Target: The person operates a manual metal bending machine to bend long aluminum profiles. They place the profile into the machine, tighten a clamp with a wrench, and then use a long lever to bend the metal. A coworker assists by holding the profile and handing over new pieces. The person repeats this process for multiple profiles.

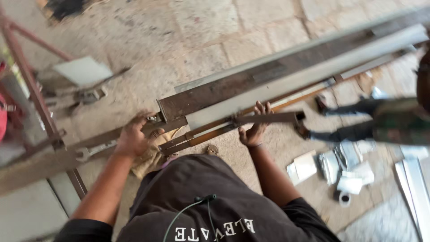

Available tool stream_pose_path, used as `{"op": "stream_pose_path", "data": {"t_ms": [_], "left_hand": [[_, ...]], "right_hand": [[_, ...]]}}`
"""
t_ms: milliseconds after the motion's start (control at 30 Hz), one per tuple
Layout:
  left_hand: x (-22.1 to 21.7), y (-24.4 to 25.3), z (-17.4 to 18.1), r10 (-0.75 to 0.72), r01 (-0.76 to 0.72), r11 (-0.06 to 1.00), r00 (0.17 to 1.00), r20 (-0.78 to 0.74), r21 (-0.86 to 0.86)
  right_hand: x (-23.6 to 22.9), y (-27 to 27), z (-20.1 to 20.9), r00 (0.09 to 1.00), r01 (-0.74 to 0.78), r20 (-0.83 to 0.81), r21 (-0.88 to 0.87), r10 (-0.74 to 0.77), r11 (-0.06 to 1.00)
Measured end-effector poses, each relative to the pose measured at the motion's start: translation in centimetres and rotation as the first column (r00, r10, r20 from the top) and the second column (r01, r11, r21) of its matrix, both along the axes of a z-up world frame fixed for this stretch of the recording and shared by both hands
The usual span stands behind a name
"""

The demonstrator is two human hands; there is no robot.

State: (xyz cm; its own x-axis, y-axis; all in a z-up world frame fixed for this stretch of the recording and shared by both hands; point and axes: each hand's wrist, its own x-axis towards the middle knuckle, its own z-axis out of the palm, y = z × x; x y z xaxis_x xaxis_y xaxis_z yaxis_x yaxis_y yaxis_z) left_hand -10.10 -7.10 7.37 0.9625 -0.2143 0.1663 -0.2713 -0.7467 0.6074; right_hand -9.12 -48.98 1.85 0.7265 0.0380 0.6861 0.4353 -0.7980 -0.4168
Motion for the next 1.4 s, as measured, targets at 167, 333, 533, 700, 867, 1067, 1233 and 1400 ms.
{"op": "stream_pose_path", "data": {"t_ms": [167,333,533,700,867,1067,1233,1400], "left_hand": [[-0.4,0.2,1.5,0.094,-0.111,0.994,0.916,-0.389,-0.022],[-1.4,0.8,0.5,-0.025,0.062,0.991,0.96,-0.279,0.123],[-2.6,-0.1,-0.1,0.048,0.007,0.982,0.957,-0.287,0.187],[-0.8,-0.8,2.3,0.062,0.001,0.988,0.914,-0.401,0.154],[-1.8,-2.6,3.0,0.166,-0.065,0.976,0.845,-0.509,0.21],[-3.6,-6.5,-1.4,0.313,-0.238,0.908,0.932,-0.181,0.345],[-3.7,-6.5,-2.5,0.334,-0.308,0.908,0.942,-0.046,0.283],[-3.9,-6.2,-2.1,0.329,-0.321,0.902,0.944,0.021,0.289]], "right_hand": [[2.1,0.8,-3.2,0.998,0.018,0.053,-0.018,-0.017,1.0],[6.9,2.3,-5.4,0.977,0.133,0.176,-0.061,-0.12,0.989],[7.8,2.7,-3.7,0.988,0.017,0.156,-0.019,-0.014,1.0],[8.0,2.8,-1.6,0.993,-0.039,0.108,-0.096,0.049,0.995],[8.3,1.7,-1.1,0.985,-0.136,0.079,-0.174,0.151,0.975],[10.8,-0.3,0.5,0.936,-0.345,-0.06,-0.345,0.346,0.873],[11.9,-0.9,2.2,0.879,-0.477,-0.221,-0.398,0.422,0.784],[13.1,-0.9,4.9,0.794,-0.608,-0.359,-0.422,0.491,0.673]]}}
